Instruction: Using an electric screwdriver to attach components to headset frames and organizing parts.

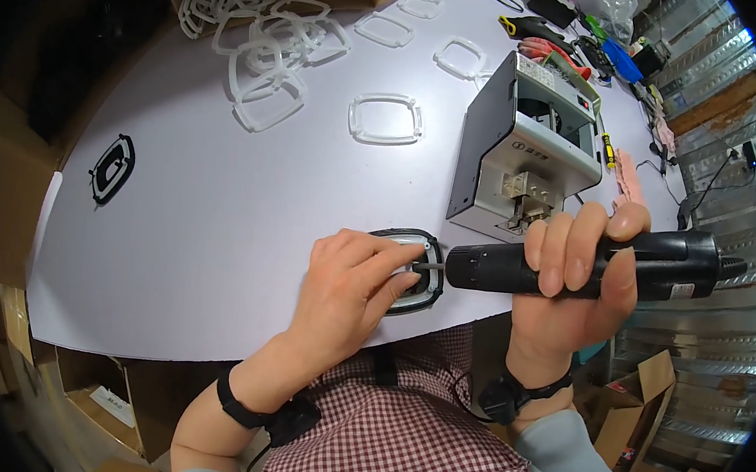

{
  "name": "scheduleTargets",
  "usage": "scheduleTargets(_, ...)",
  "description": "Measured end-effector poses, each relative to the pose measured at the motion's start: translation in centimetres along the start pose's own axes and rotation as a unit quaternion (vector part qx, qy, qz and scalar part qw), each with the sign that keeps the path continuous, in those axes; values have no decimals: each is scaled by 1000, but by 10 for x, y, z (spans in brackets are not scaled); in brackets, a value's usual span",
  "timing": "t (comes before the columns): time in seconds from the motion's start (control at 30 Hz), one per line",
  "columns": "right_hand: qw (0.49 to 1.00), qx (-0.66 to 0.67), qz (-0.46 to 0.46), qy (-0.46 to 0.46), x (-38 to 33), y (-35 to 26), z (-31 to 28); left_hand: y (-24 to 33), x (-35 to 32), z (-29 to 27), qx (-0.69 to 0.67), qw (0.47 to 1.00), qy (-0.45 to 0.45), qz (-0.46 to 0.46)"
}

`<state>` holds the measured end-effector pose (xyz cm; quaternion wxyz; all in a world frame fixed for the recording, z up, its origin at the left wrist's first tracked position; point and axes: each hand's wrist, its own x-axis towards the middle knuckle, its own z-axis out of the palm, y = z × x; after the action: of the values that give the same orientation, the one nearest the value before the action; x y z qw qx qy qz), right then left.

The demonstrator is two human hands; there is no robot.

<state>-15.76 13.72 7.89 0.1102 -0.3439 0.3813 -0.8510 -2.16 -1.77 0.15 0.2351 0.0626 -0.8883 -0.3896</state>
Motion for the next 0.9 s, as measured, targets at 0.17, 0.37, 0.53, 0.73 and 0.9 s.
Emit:
scheduleTargets(0.17, 1000, 12, -3, 10, -5, -5, 2, -2, -1, -1, -51, 999, 6, -15)
scheduleTargets(0.37, 995, 95, -42, -12, -7, -13, 12, 7, -7, -6, -422, 875, 1, -237)
scheduleTargets(0.53, 990, 123, -60, -28, -9, -12, 21, 7, -13, -9, -619, 726, -12, -299)
scheduleTargets(0.73, 985, 163, -47, 1, -11, -18, 31, -2, -27, 9, -658, 694, 23, -292)
scheduleTargets(0.9, 988, 152, -38, 4, -16, -18, 25, 13, -19, -5, -663, 663, 21, -348)
